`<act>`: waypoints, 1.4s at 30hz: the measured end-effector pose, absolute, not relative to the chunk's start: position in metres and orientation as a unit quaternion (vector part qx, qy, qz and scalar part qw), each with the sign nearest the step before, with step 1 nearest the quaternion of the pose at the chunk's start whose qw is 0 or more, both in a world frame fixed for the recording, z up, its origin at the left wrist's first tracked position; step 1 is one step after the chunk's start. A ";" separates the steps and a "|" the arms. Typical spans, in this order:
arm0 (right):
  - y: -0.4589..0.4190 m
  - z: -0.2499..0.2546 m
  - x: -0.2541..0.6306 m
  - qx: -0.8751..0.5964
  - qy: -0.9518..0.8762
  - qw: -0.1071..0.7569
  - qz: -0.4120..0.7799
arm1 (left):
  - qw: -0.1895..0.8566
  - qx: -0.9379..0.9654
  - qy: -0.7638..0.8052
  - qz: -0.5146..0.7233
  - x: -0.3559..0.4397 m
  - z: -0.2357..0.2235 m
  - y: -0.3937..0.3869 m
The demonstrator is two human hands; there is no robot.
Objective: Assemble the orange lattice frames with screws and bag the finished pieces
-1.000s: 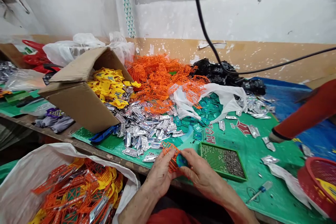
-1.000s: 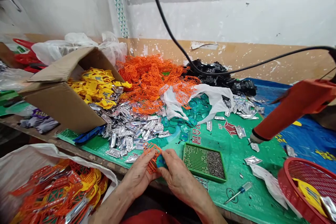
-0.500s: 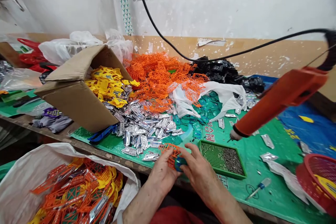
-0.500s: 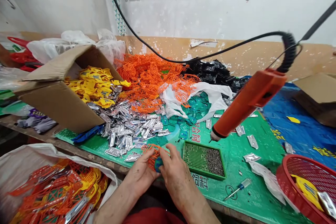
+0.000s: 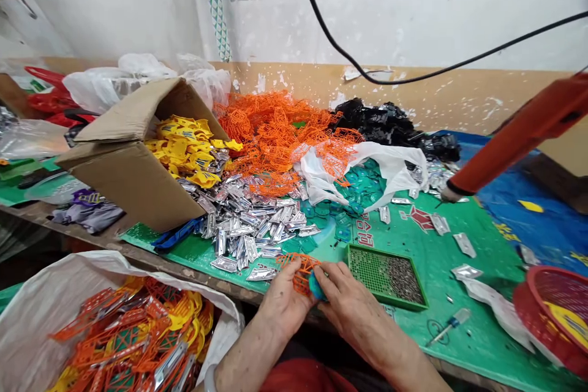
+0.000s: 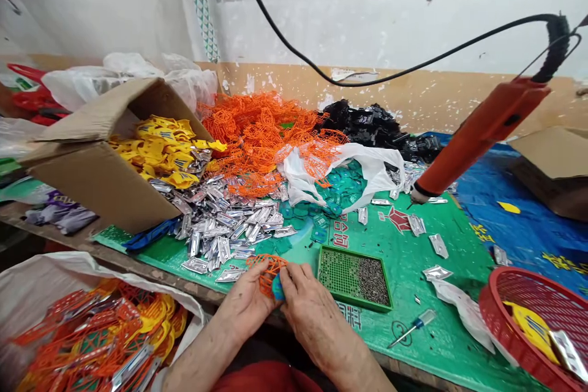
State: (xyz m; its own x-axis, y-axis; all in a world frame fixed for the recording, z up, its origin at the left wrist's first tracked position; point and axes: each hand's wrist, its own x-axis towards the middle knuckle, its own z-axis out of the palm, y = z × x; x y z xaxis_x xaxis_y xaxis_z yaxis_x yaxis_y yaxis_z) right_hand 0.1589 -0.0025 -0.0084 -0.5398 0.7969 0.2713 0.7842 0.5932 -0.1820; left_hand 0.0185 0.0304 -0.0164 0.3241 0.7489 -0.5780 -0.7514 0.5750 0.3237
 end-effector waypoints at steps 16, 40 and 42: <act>-0.004 -0.001 0.166 -0.457 -0.851 0.243 0.092 | 0.798 0.006 0.362 0.482 0.024 -0.012 0.027; 0.005 -0.006 0.154 -0.558 -0.754 0.346 0.002 | 0.809 0.122 0.331 0.470 0.025 -0.004 0.011; 0.005 -0.007 0.154 -0.560 -0.750 0.352 0.006 | 0.806 0.121 0.328 0.478 0.026 -0.005 0.010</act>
State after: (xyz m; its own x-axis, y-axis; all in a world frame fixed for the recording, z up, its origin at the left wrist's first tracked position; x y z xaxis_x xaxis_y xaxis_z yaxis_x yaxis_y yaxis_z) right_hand 0.1538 0.0053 -0.0072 -0.1260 0.8446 0.5204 0.8357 0.3731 -0.4031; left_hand 0.0256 0.0102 -0.0047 0.3277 0.8497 -0.4130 -0.6916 0.5136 0.5078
